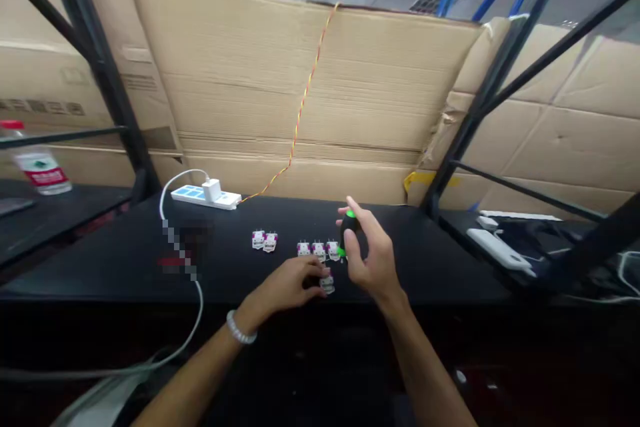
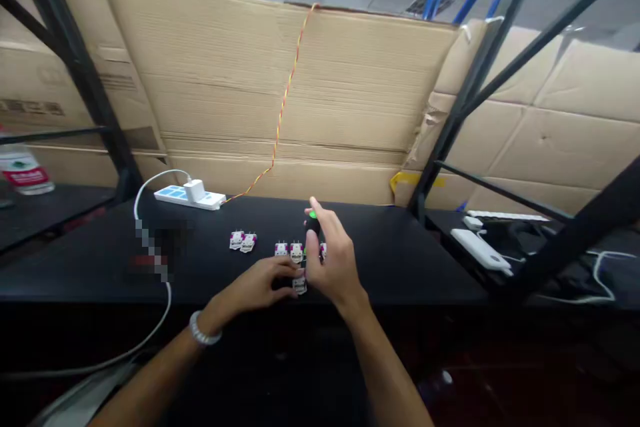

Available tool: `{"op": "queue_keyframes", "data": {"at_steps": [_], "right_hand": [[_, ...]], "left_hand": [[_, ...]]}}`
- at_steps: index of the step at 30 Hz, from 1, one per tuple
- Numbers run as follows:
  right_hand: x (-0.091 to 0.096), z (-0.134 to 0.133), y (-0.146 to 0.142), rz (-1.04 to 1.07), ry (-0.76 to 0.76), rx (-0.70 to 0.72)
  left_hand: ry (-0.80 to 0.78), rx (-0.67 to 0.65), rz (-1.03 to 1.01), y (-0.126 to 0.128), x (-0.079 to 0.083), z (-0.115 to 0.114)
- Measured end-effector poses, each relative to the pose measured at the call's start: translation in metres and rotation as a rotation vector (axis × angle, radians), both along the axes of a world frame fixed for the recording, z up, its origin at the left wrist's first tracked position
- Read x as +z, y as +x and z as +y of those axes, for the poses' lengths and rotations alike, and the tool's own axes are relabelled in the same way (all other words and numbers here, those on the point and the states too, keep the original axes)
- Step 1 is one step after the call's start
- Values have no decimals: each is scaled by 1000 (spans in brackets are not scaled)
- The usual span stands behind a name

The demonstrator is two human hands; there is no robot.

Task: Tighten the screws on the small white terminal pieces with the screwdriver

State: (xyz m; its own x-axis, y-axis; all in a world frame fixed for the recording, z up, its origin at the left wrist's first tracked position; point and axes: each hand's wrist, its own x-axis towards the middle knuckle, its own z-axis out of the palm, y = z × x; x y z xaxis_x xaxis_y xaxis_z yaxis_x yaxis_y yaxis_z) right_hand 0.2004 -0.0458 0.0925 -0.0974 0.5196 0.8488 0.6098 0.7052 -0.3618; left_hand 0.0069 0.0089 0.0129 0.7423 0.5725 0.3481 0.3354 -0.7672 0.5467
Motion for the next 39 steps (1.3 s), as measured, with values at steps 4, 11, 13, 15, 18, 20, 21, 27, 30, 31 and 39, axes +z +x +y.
{"op": "queue_keyframes", "data": {"at_steps": [4, 11, 13, 15, 18, 20, 21, 27, 30, 31, 39], "right_hand": [[1, -2, 3, 10, 41, -93], [7, -7, 5, -20, -39, 10], [7, -7, 4, -11, -37, -4], [6, -6, 2, 8, -8, -56], [4, -3, 2, 35, -6, -92], [4, -3, 3, 39, -44, -39], [4, -3, 3, 40, -60, -4], [4, -2, 2, 46, -3, -131], [3, 0, 2, 39, -10, -134], [3, 0, 3, 36, -24, -112], [3, -4, 6, 49, -25, -51]], "left_hand": [[4, 6, 7, 0, 1, -1], [12, -6, 8, 0, 1, 0], [13, 1, 10, 0, 1, -1], [15, 3, 11, 0, 1, -1], [21, 9, 21, 0, 1, -2], [28, 5, 31, 0, 1, -2], [33, 2, 34, 0, 1, -2], [24, 0, 26, 1, 1, -4], [13, 32, 23, 1, 1, -6], [14, 41, 23, 2, 2, -7], [2, 49, -59, 12, 6, -19]]}}
